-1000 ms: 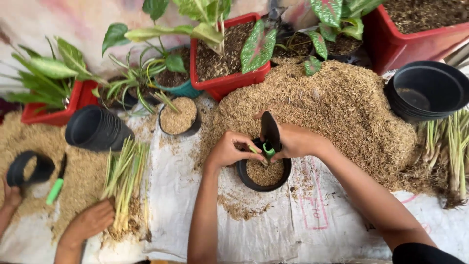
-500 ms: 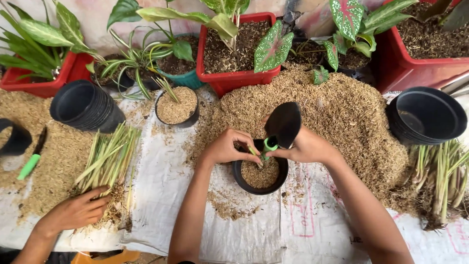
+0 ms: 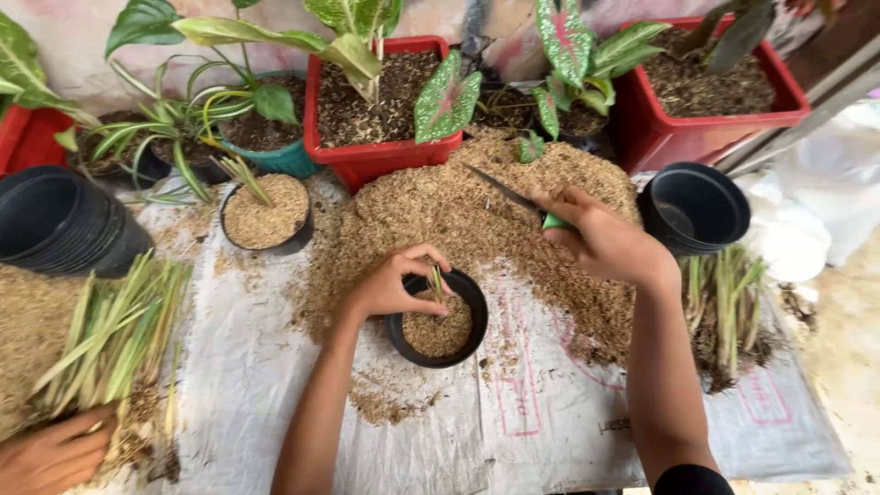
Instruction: The person fills a black plastic pot with a loose, fibrous growing medium using a small green trowel. They then place a plant cutting into the pot and continue to add more medium around the base, patting it down to secure the plant.
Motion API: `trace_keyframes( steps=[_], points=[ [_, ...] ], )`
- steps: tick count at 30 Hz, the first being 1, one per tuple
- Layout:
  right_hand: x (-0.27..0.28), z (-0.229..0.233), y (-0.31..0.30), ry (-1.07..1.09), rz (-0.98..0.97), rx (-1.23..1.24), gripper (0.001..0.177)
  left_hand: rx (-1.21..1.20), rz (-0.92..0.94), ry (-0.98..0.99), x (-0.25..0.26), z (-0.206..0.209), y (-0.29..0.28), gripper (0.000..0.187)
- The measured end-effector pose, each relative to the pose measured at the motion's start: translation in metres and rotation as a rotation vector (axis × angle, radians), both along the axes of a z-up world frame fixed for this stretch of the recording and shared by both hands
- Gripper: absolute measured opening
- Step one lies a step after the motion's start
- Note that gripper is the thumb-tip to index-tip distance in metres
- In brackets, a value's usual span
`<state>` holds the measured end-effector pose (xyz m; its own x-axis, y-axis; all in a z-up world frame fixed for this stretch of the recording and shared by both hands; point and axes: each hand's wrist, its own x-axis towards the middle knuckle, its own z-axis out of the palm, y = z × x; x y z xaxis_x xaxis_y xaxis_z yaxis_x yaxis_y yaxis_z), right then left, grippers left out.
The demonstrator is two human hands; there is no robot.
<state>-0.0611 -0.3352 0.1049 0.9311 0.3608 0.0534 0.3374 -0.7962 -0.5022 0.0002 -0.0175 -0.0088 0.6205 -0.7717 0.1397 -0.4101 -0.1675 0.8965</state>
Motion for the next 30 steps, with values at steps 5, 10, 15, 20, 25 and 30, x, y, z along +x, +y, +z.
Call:
trace_keyframes(
  steps=[5,10,15,20,25,30],
  points=[
    [-0.020,-0.005,-0.012,0.192,-0.169,-0.290,0.033,-0.037,-0.038,0.020,0.004,-0.016,-0.005,0.030],
    [-0.082,-0.039,-0.036,0.325,-0.188,-0.454,0.033,-0.080,-0.067,0.024,0.007,-0.014,-0.005,0.030],
    [-0.148,-0.116,-0.066,0.201,-0.275,-0.548,0.031,-0.005,-0.067,0.043,0.010,-0.027,-0.007,0.022],
    [-0.155,-0.141,-0.065,0.070,-0.333,-0.588,0.034,0.015,-0.052,0.050,0.008,-0.030,-0.007,0.024],
    [-0.119,-0.123,-0.037,0.116,-0.364,-0.590,0.024,0.017,-0.040,0.112,0.000,-0.003,-0.006,0.031],
    [-0.074,-0.179,-0.048,0.031,-0.366,-0.481,0.031,0.001,-0.041,0.105,0.002,-0.009,-0.006,0.033]
  ],
)
